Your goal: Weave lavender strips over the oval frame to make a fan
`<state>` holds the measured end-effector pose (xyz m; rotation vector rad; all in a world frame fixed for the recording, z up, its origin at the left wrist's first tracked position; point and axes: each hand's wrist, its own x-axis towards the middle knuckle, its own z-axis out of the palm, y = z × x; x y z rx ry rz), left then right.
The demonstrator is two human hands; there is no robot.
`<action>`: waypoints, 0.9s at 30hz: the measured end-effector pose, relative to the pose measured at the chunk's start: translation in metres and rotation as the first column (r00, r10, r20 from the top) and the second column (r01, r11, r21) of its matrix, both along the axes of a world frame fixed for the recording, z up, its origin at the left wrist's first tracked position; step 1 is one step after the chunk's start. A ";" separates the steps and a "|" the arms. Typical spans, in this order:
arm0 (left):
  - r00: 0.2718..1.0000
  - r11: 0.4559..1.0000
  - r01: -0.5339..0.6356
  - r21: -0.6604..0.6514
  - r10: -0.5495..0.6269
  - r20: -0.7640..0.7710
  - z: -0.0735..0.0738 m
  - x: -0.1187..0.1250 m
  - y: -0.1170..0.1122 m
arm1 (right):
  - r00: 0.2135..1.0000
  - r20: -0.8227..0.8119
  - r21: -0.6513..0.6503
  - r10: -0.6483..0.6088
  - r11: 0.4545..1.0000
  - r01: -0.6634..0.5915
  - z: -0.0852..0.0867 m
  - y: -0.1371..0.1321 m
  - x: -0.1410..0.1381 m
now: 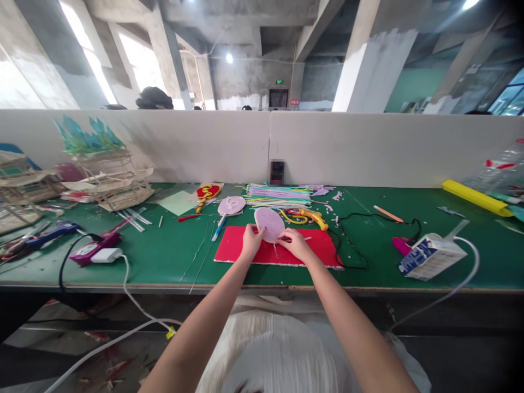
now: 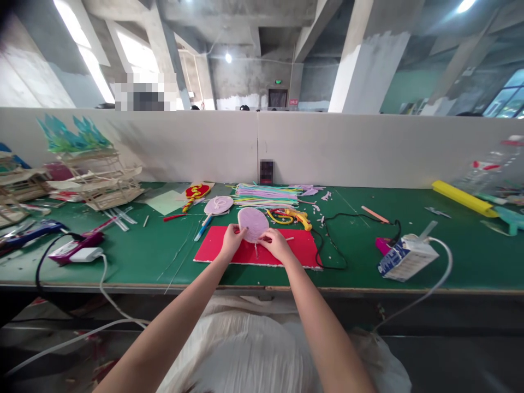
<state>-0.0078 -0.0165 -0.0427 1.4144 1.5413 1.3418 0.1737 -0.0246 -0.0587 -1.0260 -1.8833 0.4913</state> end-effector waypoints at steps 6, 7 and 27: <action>0.938 0.997 0.077 0.032 -0.083 0.337 -0.002 0.000 -0.004 | 0.957 -0.228 -0.034 -0.180 0.984 0.177 0.006 -0.002 0.007; 0.920 0.996 0.084 0.039 -0.092 0.380 -0.002 -0.001 -0.005 | 0.932 -0.278 -0.061 -0.232 0.973 0.224 0.007 -0.002 0.009; 0.675 0.971 0.236 0.032 -0.188 0.714 0.015 -0.002 -0.011 | 0.840 -0.529 -0.591 -0.118 0.762 -0.265 0.065 -0.001 0.008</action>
